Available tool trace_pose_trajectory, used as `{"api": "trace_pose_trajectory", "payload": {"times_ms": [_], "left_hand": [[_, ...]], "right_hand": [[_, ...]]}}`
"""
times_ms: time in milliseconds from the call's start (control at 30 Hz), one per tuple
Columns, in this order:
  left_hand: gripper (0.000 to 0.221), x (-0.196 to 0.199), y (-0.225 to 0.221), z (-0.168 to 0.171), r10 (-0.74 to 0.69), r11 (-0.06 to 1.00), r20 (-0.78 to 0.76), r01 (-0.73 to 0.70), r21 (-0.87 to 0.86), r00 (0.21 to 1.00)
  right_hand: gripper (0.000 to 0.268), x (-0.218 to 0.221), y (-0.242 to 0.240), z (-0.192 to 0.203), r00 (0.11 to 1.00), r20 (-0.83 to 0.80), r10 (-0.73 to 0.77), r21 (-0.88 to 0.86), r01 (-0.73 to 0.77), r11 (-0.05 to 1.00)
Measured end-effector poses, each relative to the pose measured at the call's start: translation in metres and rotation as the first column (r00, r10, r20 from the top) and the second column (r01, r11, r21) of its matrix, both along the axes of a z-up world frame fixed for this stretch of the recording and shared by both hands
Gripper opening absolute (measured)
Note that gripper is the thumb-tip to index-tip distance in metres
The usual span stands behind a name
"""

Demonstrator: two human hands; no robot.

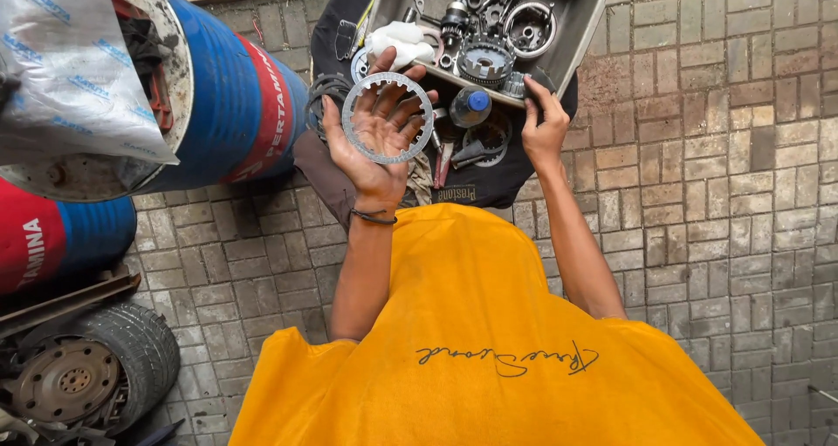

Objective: Manually sanding and cleaning metal clutch plates using sandpaper and a cloth.

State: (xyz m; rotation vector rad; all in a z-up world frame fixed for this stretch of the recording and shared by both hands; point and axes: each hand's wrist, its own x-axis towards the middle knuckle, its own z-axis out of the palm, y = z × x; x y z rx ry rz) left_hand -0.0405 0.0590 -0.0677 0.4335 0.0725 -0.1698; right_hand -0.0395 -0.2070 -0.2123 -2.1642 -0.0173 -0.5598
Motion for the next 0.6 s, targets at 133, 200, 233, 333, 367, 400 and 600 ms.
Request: {"api": "trace_pose_trajectory", "payload": {"times_ms": [133,200,233,333,367,400,600], "left_hand": [[0.082,-0.008,0.002,-0.017,0.095,0.994,-0.099,-0.090,0.058,0.991],[0.086,-0.013,-0.001,-0.007,0.022,0.999,-0.040,-0.021,0.027,0.999],[0.086,-0.014,-0.003,-0.008,0.020,0.999,-0.040,-0.018,0.028,0.999],[0.092,-0.017,-0.006,-0.008,0.029,0.987,-0.114,-0.011,0.159,0.993],[0.091,-0.018,-0.006,-0.005,0.019,0.988,-0.126,0.000,0.152,0.992],[0.089,-0.018,-0.007,-0.003,0.005,0.990,-0.135,0.014,0.142,0.991],[0.099,-0.015,-0.019,-0.002,0.020,0.992,-0.074,-0.010,0.130,0.997]], "right_hand": [[0.043,0.001,-0.002,-0.003,1.000,-0.020,0.007,0.006,-0.007,1.000],[0.044,0.001,-0.002,-0.001,0.999,-0.036,0.014,0.020,-0.014,1.000],[0.044,0.002,-0.004,-0.006,0.999,-0.035,0.012,0.022,-0.011,1.000],[0.037,0.004,-0.007,-0.016,0.997,0.062,0.041,0.047,-0.043,0.998],[0.036,0.004,-0.007,-0.016,0.997,0.059,0.045,0.044,-0.048,0.998],[0.036,0.004,-0.009,-0.016,0.997,0.057,0.046,0.040,-0.048,0.998],[0.035,0.002,-0.015,-0.027,1.000,-0.013,0.018,-0.017,-0.018,1.000]]}}
